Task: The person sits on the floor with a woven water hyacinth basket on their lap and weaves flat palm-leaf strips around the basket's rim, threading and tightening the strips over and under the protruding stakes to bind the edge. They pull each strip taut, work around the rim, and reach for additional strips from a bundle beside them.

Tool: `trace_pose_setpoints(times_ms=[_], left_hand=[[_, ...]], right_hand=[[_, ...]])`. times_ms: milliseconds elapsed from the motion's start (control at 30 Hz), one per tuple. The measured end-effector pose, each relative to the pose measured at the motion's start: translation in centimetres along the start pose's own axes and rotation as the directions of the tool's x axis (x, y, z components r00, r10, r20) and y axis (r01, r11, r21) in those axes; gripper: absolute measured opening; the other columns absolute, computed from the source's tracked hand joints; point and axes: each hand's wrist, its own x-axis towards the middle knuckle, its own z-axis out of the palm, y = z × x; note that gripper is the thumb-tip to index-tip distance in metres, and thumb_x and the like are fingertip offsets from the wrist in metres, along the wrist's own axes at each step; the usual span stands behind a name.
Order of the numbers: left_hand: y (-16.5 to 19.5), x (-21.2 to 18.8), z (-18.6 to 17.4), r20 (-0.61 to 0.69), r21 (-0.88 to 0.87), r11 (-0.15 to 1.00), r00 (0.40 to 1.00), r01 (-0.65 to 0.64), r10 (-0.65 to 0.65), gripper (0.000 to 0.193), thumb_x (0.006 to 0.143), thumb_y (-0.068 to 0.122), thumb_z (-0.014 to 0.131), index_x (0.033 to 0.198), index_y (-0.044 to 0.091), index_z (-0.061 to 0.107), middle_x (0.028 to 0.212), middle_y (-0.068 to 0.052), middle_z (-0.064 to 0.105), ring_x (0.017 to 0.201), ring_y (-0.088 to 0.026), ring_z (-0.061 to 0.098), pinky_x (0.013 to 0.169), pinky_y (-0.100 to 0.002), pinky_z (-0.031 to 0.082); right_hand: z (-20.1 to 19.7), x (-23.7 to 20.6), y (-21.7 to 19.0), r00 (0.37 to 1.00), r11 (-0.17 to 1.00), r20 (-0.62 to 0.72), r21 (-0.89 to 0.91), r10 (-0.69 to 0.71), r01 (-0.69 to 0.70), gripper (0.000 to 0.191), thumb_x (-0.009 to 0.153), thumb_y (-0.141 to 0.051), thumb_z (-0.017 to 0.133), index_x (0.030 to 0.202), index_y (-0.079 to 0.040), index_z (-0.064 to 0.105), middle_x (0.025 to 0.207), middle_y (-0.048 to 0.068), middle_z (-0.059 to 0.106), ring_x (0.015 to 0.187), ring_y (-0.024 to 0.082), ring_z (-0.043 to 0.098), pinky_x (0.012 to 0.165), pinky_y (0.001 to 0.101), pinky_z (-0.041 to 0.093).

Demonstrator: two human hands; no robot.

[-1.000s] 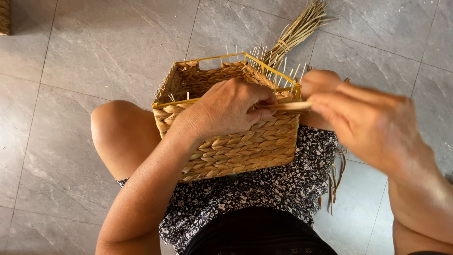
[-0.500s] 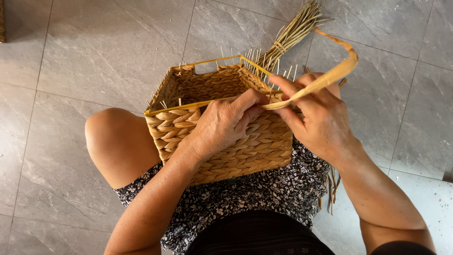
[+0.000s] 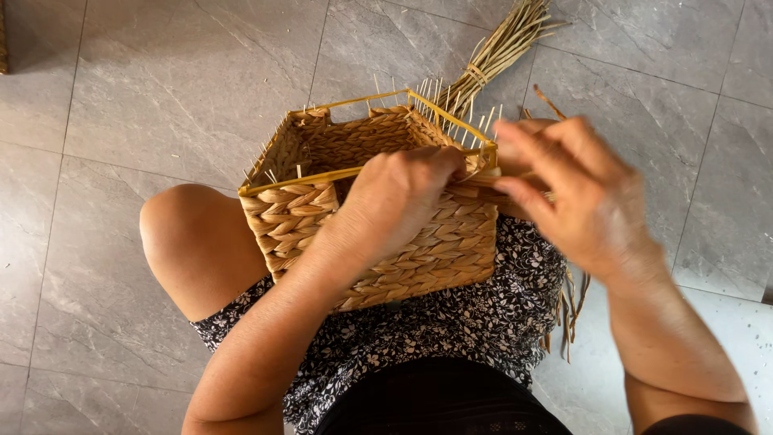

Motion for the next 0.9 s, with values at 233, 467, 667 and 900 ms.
trace_pose_setpoints(times_ms=[233,467,667,900], left_hand=[[0.0,-0.5,-1.1,-0.025,-0.434,0.897,0.994,0.083,-0.105,0.016,0.1,0.014,0.066,0.111,0.003,0.072,0.091,-0.01,0.079,0.063,-0.017,0.075,0.055,-0.03,0.059],[0.2,0.2,-1.3,0.231,-0.567,0.69,0.891,0.449,-0.391,0.016,0.104,0.014,0.057,0.107,0.003,0.069,0.084,-0.006,0.077,0.059,-0.01,0.075,0.047,-0.026,0.058],[-0.4,1.0,-2.6,0.298,-0.535,0.756,0.922,0.376,-0.247,0.014,0.095,0.015,0.068,0.103,0.004,0.07,0.081,-0.004,0.079,0.06,-0.009,0.076,0.051,-0.024,0.062],[0.1,1.4,-1.6,0.271,-0.344,0.835,0.897,0.429,-0.349,0.013,0.091,0.02,0.072,0.101,0.012,0.075,0.077,-0.005,0.077,0.06,-0.015,0.075,0.059,-0.032,0.061]], right_hand=[[-1.9,-0.1,3.2,0.99,0.995,0.122,-0.071,0.076,-0.067,0.015,0.086,-0.027,0.086,0.093,-0.016,0.078,0.101,-0.005,0.064,0.094,0.016,0.057,0.081,0.0306,0.052],[1.7,-1.2,7.4,0.976,0.988,0.175,0.058,0.132,-0.144,0.012,0.086,-0.021,0.083,0.091,-0.012,0.077,0.095,-0.004,0.064,0.093,0.02,0.055,0.087,0.0356,0.049],[-0.2,-1.6,5.0,0.997,0.997,0.01,-0.033,0.077,-0.077,0.021,0.091,-0.022,0.085,0.106,-0.011,0.077,0.109,0.001,0.064,0.101,0.022,0.058,0.093,0.037,0.048],[0.5,-3.2,1.1,0.994,0.966,0.11,-0.258,0.02,0.009,0.024,0.077,-0.03,0.087,0.086,-0.012,0.074,0.099,0.001,0.067,0.094,0.022,0.062,0.083,0.0427,0.05]])
